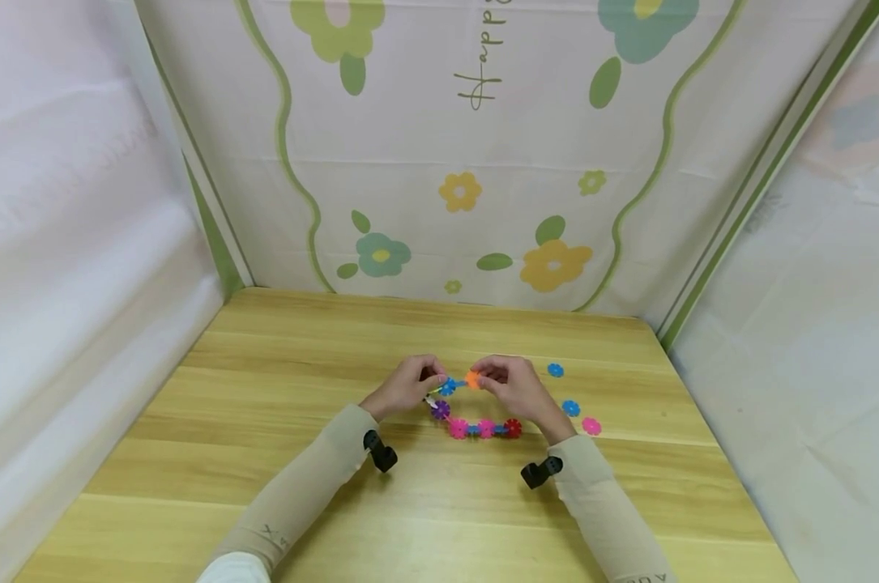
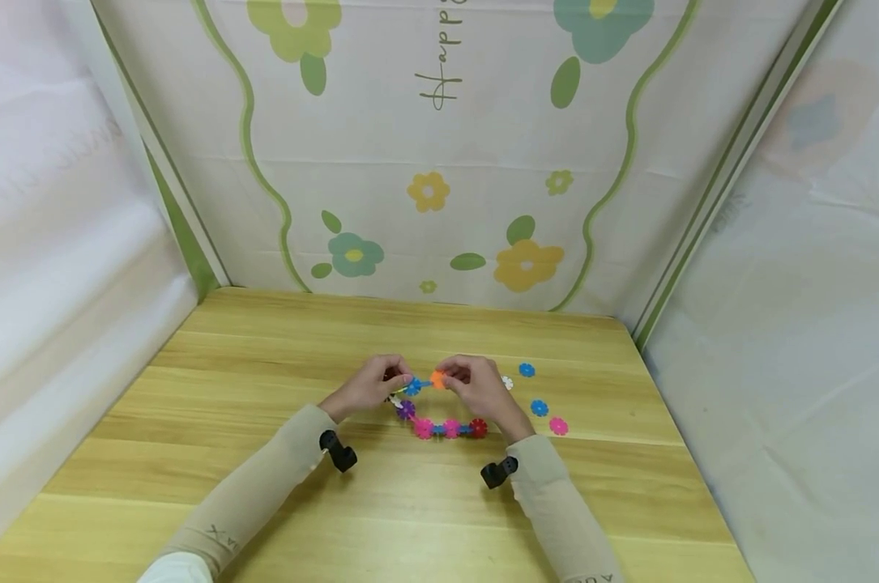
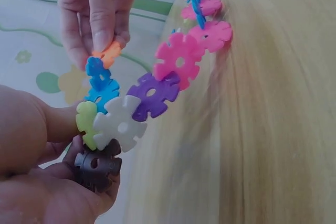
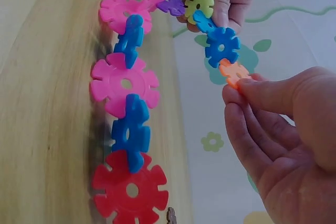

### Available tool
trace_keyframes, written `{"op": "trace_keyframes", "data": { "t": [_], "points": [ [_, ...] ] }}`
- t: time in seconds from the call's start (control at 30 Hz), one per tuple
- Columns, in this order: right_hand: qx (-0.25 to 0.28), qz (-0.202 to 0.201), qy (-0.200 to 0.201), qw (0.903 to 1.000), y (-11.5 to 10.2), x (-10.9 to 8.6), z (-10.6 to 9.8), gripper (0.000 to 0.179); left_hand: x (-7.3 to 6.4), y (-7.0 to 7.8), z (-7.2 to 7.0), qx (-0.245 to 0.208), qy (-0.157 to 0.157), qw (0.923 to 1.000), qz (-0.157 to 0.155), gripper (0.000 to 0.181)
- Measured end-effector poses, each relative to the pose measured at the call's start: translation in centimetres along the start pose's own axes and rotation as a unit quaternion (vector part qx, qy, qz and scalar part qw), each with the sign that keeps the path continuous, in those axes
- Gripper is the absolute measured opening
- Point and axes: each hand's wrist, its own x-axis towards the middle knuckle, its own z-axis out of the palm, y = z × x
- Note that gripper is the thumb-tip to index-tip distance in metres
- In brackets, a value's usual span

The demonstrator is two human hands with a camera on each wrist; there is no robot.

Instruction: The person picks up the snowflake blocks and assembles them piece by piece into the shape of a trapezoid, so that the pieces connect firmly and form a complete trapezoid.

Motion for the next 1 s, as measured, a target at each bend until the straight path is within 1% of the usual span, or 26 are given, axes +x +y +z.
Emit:
{"op": "trace_keyframes", "data": {
  "t": [0.37, 0.6, 0.8, 0.9, 1.0],
  "points": [
    [0.025, 0.018, 0.045, 0.9985, -0.09, 0.04, 0.54, 0.016, 0.04, 0.13, 0.38, 0.017, 0.03, 0.9994, 0.008, 0.012],
    [0.037, 0.025, 0.042, 0.9981, -0.12, 0.14, 0.53, 0.015, -0.02, 0.18, 0.62, 0.025, 0.045, 0.9987, -0.002, 0.011],
    [0.054, 0.03, 0.034, 0.9975, -0.15, 0.14, 0.42, 0.014, -0.03, 0.17, 0.7, 0.03, 0.044, 0.9986, 0.0, 0.011],
    [0.063, 0.032, 0.045, 0.9965, -0.19, 0.21, 0.55, 0.013, -0.11, 0.34, 0.57, 0.028, 0.045, 0.9986, 0.0, 0.012],
    [0.084, 0.036, 0.058, 0.9942, -0.25, 0.17, 0.79, 0.013, -0.2, 0.52, 0.45, 0.027, 0.049, 0.9984, -0.002, 0.012]
  ]
}}
